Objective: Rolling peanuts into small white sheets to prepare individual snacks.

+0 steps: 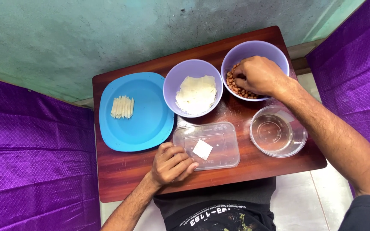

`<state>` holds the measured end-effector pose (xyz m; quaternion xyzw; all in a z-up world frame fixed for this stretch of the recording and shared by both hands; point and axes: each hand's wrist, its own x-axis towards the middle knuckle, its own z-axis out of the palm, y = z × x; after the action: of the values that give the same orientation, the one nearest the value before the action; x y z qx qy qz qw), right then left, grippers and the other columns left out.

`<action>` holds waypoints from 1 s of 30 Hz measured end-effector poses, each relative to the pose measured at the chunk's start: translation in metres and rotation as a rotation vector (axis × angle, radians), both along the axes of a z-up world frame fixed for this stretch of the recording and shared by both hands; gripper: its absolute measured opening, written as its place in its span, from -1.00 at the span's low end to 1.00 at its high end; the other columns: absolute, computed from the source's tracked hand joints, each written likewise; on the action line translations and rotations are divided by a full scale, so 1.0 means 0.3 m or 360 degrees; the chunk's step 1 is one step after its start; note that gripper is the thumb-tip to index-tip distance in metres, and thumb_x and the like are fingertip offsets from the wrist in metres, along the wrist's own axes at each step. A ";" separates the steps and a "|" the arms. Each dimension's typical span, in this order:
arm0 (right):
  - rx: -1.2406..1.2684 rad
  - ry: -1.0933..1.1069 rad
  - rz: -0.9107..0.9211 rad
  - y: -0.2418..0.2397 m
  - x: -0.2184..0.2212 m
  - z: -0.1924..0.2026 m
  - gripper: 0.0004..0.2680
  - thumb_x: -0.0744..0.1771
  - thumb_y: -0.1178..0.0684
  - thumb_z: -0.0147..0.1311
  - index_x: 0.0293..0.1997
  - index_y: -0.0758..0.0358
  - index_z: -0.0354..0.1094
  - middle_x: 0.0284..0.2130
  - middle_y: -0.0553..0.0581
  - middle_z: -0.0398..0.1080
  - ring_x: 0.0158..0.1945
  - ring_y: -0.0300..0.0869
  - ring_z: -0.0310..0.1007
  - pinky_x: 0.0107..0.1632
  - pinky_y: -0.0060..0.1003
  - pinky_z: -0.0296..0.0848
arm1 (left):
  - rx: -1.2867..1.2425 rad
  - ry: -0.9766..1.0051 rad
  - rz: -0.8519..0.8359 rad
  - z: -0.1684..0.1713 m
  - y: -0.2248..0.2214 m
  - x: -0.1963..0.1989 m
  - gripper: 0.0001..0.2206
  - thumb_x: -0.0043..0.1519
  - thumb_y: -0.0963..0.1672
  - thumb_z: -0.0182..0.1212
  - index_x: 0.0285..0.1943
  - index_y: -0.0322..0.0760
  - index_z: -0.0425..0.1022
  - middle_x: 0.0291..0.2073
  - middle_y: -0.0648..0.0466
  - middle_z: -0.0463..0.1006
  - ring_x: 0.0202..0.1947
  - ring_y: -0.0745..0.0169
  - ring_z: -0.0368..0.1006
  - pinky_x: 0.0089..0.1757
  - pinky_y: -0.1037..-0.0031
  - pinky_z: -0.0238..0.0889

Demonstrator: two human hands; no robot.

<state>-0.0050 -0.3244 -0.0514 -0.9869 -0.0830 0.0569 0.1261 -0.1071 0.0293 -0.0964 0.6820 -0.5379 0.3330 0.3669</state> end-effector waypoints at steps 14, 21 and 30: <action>0.0402 0.0097 -0.0067 -0.074 -0.086 0.170 -0.86 0.34 0.02 0.11 -0.23 0.22 0.57 -0.42 0.22 0.61 -0.23 0.09 0.64 -0.13 -0.01 0.58 | 0.0210 0.0054 -0.0284 0.250 -0.195 0.119 -0.91 0.27 -0.15 0.24 -0.22 -0.27 0.59 -0.30 -0.04 0.57 -0.28 -0.09 0.52 -0.27 0.20 0.35; -0.0186 -0.0269 -0.0001 -0.145 -0.081 0.107 -0.90 0.30 0.03 0.22 -0.25 0.19 0.53 -0.44 0.16 0.52 -0.21 0.04 0.58 -0.17 -0.10 0.61 | 0.0883 0.0324 -0.0228 0.322 -0.539 0.395 -0.74 0.17 -0.12 0.35 -0.07 -0.40 0.49 -0.15 -0.21 0.51 -0.12 -0.33 0.46 -0.18 0.03 0.38; -0.0187 -0.0298 -0.0083 -0.201 -0.125 0.075 -0.88 0.34 0.00 0.19 -0.30 0.19 0.54 -0.49 0.12 0.47 -0.21 0.00 0.56 -0.18 -0.15 0.62 | 0.1906 0.0737 0.0339 0.000 -0.888 0.559 -0.17 -0.26 0.02 0.71 0.28 -0.08 0.46 0.11 -0.06 0.46 -0.13 -0.36 0.59 -0.25 -0.17 0.53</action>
<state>-0.0424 -0.3847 -0.0289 -0.9954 -0.0652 -0.0342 0.0612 0.0607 -0.2370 -0.0965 0.8722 -0.4669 -0.1456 -0.0054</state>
